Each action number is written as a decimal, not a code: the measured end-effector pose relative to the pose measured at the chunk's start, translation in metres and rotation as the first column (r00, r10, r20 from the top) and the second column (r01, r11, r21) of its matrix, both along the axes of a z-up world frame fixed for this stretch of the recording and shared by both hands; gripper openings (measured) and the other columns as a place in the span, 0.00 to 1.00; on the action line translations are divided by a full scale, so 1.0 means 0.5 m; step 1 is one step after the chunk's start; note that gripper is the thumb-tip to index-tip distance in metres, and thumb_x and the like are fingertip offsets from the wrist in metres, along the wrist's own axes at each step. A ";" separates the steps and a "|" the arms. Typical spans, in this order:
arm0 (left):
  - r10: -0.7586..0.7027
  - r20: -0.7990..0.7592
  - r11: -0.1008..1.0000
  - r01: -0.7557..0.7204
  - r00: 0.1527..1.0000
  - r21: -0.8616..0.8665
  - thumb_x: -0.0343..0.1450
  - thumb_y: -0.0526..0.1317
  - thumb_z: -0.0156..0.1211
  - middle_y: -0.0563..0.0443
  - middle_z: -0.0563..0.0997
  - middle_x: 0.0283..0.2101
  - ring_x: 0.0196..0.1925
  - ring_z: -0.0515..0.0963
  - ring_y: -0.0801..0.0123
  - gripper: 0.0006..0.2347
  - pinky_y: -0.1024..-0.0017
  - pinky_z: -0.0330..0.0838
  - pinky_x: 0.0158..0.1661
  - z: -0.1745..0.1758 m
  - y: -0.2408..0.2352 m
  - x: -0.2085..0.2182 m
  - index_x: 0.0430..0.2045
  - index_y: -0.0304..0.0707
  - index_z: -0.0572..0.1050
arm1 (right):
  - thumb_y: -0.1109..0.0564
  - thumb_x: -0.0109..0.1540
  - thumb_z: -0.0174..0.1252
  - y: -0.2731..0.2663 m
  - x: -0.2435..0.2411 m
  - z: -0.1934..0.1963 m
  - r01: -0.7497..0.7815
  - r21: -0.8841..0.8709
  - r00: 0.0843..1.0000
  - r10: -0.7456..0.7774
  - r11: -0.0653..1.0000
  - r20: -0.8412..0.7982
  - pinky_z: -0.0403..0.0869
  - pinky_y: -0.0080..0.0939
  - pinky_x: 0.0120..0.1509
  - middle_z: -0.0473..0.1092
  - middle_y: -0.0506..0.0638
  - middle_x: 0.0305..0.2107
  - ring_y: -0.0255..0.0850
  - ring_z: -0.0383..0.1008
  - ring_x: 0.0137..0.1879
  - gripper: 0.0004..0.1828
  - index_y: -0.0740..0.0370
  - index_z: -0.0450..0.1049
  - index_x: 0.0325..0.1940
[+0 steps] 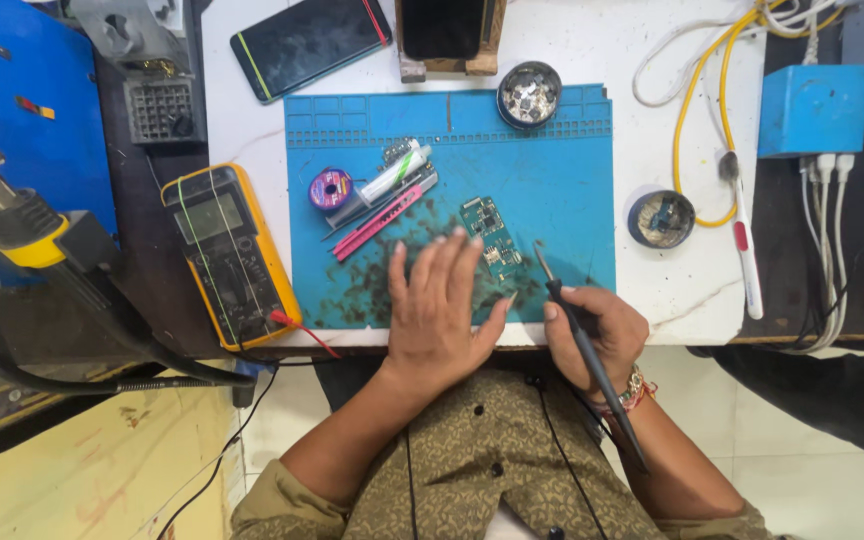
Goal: The person uses a soldering iron to work on a green circuit board placed on a blue mat. They then apply a substance from a small green container using a brush and later use a hot air gun on the board. The workspace includes a multimeter, tweezers, and other electronic tools.
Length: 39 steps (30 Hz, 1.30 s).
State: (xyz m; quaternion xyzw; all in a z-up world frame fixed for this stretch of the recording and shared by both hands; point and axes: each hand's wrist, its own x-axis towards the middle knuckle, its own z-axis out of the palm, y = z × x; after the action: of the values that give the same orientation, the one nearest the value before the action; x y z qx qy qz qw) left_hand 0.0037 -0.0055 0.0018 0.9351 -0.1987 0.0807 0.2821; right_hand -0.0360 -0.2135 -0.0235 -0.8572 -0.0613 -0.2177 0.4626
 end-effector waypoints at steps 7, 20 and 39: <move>0.012 -0.012 0.999 -0.011 1.000 0.044 0.70 0.54 0.62 0.35 0.70 0.63 0.68 0.66 0.45 0.34 0.35 0.36 0.69 0.005 -0.020 0.033 0.64 0.26 0.62 | 0.64 0.68 0.60 -0.011 -0.019 -0.039 0.077 0.407 0.988 -0.015 0.910 -0.153 0.76 0.32 0.49 0.77 0.54 0.41 0.33 0.77 0.44 0.12 0.66 0.70 0.55; -0.210 -0.012 0.973 0.208 0.978 -0.100 0.69 0.40 0.61 0.42 0.74 0.63 0.68 0.69 0.47 0.28 0.40 0.45 0.72 0.012 0.029 0.069 0.65 0.33 0.62 | 0.63 0.59 0.67 -0.012 -0.007 -0.010 0.006 0.072 0.996 0.001 0.997 -0.094 0.70 0.31 0.34 0.76 0.52 0.28 0.31 0.72 0.28 0.11 0.67 0.75 0.43; -0.060 0.174 0.998 0.053 0.983 0.044 0.71 0.45 0.64 0.44 0.74 0.62 0.65 0.70 0.59 0.10 0.53 0.55 0.69 -0.020 0.038 -0.018 0.41 0.43 0.81 | 0.63 0.53 0.70 0.008 0.027 0.036 -0.298 -0.082 0.954 0.296 0.951 -0.041 0.74 0.36 0.35 0.76 0.54 0.28 0.41 0.79 0.31 0.11 0.64 0.76 0.37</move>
State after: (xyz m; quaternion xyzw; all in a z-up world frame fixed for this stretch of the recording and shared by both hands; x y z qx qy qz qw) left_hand -0.0054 0.0133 -0.0083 0.9237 -0.2506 0.1509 0.2475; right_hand -0.0227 -0.2097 -0.0055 -0.8607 -0.1923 -0.1304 0.4530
